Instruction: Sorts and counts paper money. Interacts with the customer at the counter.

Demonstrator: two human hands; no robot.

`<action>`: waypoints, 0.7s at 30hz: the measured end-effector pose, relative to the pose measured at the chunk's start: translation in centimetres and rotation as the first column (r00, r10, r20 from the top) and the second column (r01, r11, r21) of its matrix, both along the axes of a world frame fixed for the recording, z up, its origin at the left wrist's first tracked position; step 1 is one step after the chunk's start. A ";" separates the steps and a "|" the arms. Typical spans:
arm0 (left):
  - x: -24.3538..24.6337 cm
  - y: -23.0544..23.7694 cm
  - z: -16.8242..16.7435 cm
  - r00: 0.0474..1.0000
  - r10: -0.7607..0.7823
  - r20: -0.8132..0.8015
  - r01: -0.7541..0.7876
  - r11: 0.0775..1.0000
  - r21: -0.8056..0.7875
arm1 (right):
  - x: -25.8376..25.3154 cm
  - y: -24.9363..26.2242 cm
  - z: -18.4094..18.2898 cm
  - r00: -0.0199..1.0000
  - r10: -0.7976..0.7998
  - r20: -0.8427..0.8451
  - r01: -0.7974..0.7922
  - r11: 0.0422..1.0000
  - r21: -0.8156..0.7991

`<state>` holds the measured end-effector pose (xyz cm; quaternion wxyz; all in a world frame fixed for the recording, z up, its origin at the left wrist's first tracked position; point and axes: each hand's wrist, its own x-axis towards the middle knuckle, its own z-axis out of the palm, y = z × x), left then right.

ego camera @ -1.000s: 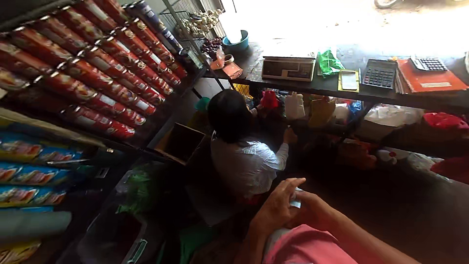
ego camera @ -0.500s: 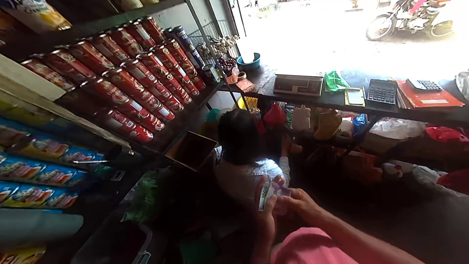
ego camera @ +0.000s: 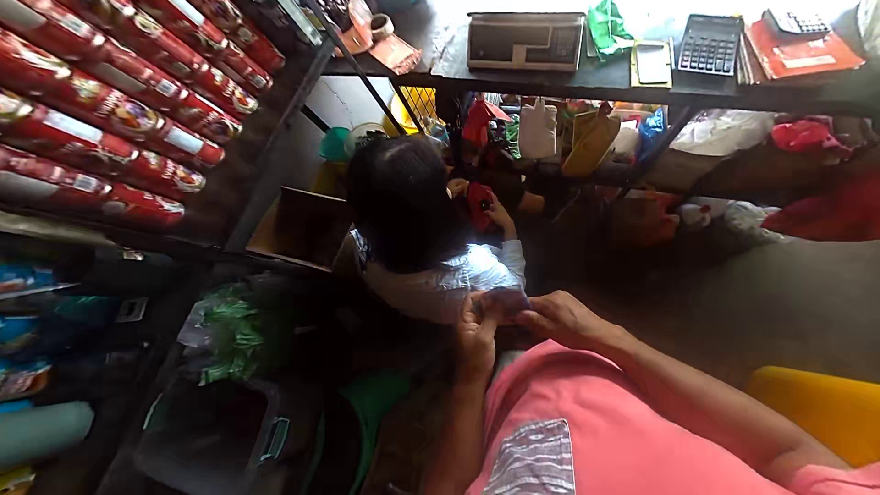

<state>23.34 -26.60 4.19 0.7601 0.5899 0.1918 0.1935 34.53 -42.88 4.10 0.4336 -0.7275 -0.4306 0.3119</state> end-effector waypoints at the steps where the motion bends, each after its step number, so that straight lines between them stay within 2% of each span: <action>1: 0.1 0.3 -0.2 0.996 -0.083 0.030 0.084 0.995 -0.045 | 0.3 -0.8 0.0 1.000 -0.011 0.021 0.010 1.000 0.023; 3: 0.4 1.5 -0.4 0.935 -0.346 0.078 0.354 0.925 -0.139 | 1.0 -2.7 -0.3 0.998 0.004 0.063 -0.008 0.997 0.072; 5: 1.5 2.8 -0.4 0.764 -0.634 0.119 0.645 0.742 -0.182 | 1.2 -4.6 -0.5 0.996 0.044 0.079 -0.050 0.996 0.076; 6: 2.5 3.0 -0.5 0.668 -0.733 0.129 0.742 0.641 -0.197 | 1.1 -5.5 -0.4 0.994 0.067 0.082 -0.072 0.996 0.061; 9: 5.7 1.2 -0.8 0.413 -0.911 -0.018 0.881 0.404 -0.247 | 0.8 -7.5 -0.3 0.987 0.099 0.130 -0.096 0.995 -0.033; 11: 8.1 -1.0 -0.4 0.211 -0.967 -0.145 0.924 0.246 -0.293 | 1.3 -8.9 -0.4 0.981 0.088 0.171 -0.071 0.992 -0.101; 12: 9.1 -2.3 -0.2 0.141 -0.972 -0.188 0.929 0.196 -0.315 | 1.8 -9.7 -0.3 0.980 0.077 0.186 -0.051 0.989 -0.138; 13: 10.0 -3.6 -0.2 0.100 -0.973 -0.206 0.927 0.166 -0.335 | 2.5 -10.7 -0.4 0.976 0.063 0.208 -0.027 0.985 -0.171; 17: 13.3 -7.8 -1.1 0.046 -0.980 -0.194 0.934 0.111 -0.340 | 5.2 -14.9 -1.3 0.965 -0.027 0.262 0.087 0.971 -0.223; 21: 15.9 -12.1 -2.8 0.134 -0.967 -0.216 0.914 0.205 -0.351 | 8.4 -18.4 -2.9 0.953 -0.067 0.296 0.140 0.962 -0.234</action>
